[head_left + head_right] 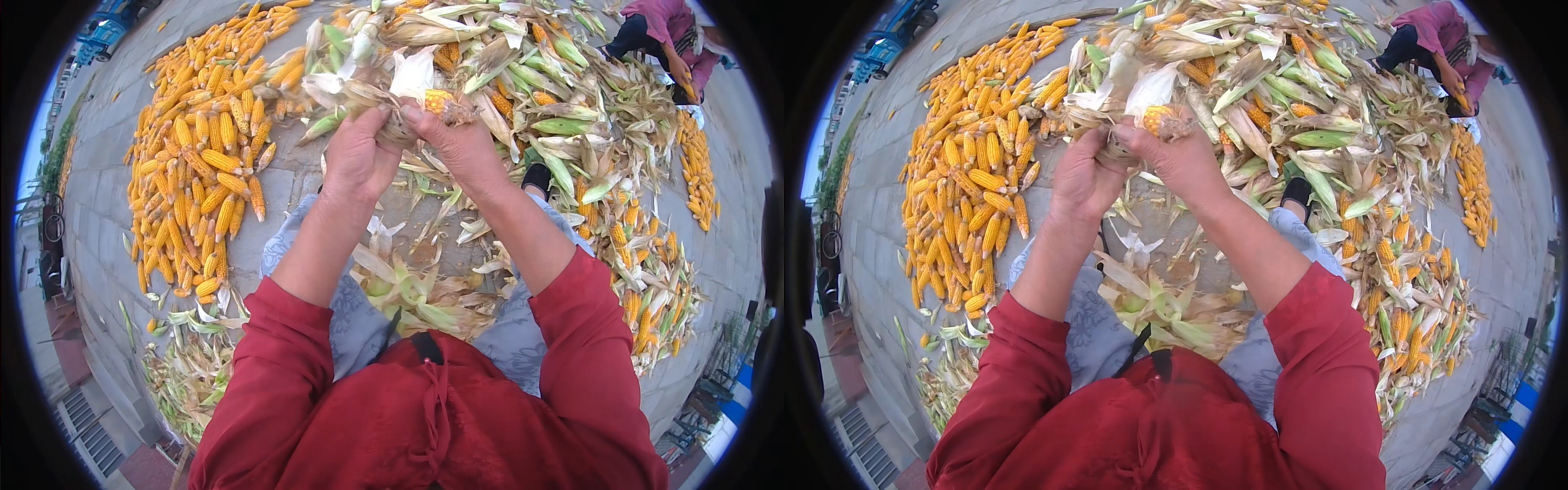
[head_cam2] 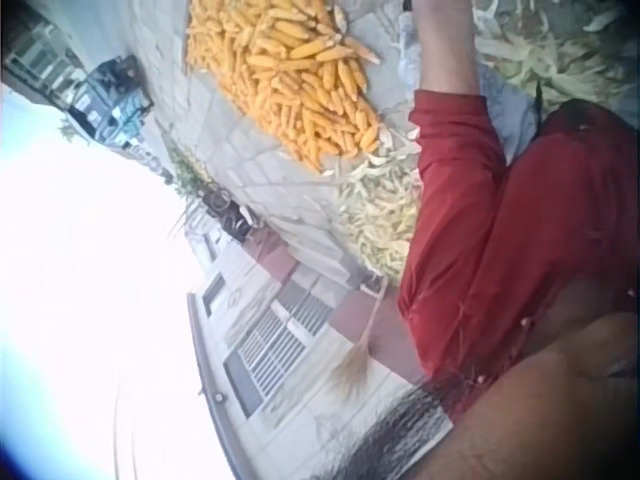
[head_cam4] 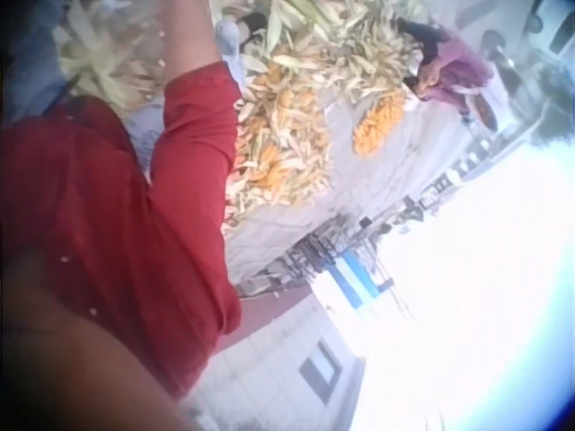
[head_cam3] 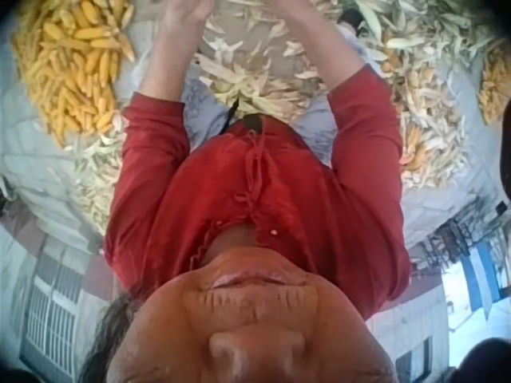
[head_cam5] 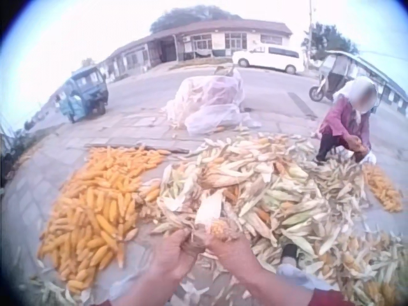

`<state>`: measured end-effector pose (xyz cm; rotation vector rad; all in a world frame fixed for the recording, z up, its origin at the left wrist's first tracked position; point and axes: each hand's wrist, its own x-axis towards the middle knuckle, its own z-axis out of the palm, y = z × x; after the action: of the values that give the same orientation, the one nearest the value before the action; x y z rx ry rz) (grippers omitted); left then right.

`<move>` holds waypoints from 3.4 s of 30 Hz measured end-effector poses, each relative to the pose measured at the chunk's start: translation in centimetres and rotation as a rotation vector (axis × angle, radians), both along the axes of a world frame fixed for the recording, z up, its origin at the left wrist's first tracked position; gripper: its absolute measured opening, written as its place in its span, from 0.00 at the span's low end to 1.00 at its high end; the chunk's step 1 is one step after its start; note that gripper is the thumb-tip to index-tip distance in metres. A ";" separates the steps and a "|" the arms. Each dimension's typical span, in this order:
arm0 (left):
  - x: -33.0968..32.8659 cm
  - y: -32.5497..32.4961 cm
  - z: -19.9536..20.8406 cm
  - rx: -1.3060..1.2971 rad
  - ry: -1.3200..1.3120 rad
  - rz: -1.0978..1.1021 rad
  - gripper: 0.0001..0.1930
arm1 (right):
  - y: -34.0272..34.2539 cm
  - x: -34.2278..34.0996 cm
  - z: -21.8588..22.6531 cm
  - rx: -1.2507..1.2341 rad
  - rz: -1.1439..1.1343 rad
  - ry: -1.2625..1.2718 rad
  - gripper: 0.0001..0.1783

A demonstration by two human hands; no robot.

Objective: The person sits on the ground and shucks corn cobs by hand, removing husks and silk. Shucked cobs are placed in a pile to the left, while husks accumulate nearby. Another person works in the background.

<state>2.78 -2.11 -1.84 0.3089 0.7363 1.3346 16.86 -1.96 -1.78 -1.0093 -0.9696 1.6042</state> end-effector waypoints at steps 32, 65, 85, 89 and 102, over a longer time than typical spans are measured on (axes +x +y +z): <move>3.1 -0.2 0.1 0.446 0.564 -0.475 0.50 | 2.7 3.9 2.5 0.004 -0.101 0.127 0.25; 3.2 -0.7 -0.2 0.283 0.084 -0.427 0.38 | 1.8 4.9 3.9 0.552 -0.275 -0.766 0.16; -1.7 3.3 -0.4 0.277 0.270 0.051 0.23 | 1.4 6.8 2.7 0.307 0.222 -0.935 0.25; 0.2 1.6 -0.6 0.329 0.320 -0.087 0.27 | 2.1 4.8 1.7 0.237 0.036 -0.264 0.49; -0.4 0.8 1.7 0.366 0.069 -0.044 0.28 | -0.5 0.5 -0.2 -0.013 0.405 -0.154 0.28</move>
<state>2.42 -1.30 -0.17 0.6620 0.5349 1.4202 17.32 -2.49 -2.01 -1.0003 -1.3354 1.8816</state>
